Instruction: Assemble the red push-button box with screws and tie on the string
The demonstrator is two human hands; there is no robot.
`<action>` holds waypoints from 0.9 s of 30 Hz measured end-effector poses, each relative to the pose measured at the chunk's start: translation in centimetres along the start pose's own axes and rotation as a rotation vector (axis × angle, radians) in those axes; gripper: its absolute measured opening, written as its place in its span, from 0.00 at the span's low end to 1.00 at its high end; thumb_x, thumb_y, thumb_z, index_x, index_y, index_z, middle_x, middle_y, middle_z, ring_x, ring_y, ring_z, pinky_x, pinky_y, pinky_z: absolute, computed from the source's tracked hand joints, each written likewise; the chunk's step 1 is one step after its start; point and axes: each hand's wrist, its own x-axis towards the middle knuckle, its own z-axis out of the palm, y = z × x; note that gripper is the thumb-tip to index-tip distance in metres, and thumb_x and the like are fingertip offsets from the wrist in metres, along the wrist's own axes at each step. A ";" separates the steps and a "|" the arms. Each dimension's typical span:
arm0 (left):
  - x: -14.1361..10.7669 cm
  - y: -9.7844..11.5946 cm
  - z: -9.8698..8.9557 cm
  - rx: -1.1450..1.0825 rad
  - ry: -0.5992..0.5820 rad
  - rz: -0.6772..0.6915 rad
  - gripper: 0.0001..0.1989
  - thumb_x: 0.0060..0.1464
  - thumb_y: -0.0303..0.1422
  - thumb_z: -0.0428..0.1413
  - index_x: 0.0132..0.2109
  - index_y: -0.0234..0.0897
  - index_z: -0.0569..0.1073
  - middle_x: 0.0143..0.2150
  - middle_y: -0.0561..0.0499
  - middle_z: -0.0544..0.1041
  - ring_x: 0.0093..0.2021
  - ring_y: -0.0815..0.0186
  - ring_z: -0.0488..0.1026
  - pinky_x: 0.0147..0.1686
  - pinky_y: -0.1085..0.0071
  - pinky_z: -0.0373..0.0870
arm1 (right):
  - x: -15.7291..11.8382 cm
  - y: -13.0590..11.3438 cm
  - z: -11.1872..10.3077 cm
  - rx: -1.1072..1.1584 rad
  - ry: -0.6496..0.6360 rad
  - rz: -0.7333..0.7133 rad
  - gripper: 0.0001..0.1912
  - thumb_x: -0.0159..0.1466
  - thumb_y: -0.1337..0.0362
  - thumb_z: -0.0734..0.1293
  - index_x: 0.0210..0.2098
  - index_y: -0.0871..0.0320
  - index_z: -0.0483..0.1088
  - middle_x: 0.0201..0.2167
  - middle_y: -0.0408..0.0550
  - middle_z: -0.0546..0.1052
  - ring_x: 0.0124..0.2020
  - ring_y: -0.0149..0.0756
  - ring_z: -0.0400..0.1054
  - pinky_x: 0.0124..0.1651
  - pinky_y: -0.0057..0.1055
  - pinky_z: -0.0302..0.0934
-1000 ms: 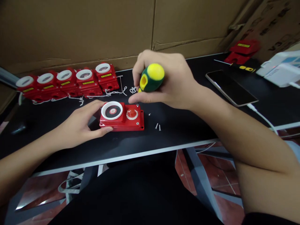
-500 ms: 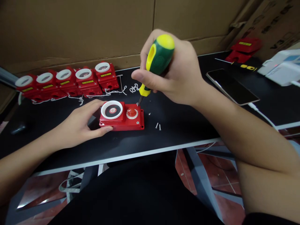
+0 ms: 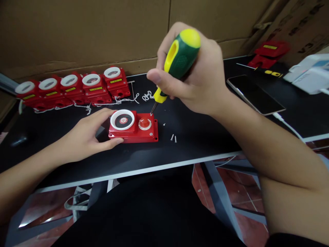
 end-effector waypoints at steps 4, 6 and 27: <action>0.0 0.0 0.0 0.005 0.002 -0.001 0.31 0.66 0.54 0.65 0.64 0.37 0.75 0.58 0.41 0.82 0.49 0.53 0.81 0.48 0.60 0.80 | 0.4 0.0 -0.5 0.042 -0.074 -0.009 0.19 0.70 0.49 0.81 0.37 0.53 0.74 0.29 0.42 0.76 0.25 0.31 0.73 0.28 0.37 0.60; 0.0 0.0 0.0 0.008 -0.004 -0.010 0.33 0.65 0.55 0.64 0.65 0.37 0.74 0.59 0.40 0.81 0.49 0.52 0.81 0.48 0.60 0.80 | 0.7 -0.1 -0.6 0.128 -0.120 0.008 0.19 0.65 0.52 0.85 0.40 0.53 0.75 0.34 0.42 0.78 0.32 0.33 0.78 0.31 0.34 0.68; -0.2 0.2 0.1 0.047 -0.018 -0.022 0.35 0.67 0.55 0.62 0.69 0.35 0.71 0.61 0.38 0.80 0.55 0.48 0.81 0.59 0.53 0.81 | 1.2 0.6 -1.7 0.330 -0.386 0.232 0.18 0.77 0.61 0.75 0.62 0.60 0.72 0.44 0.48 0.88 0.47 0.33 0.83 0.57 0.34 0.77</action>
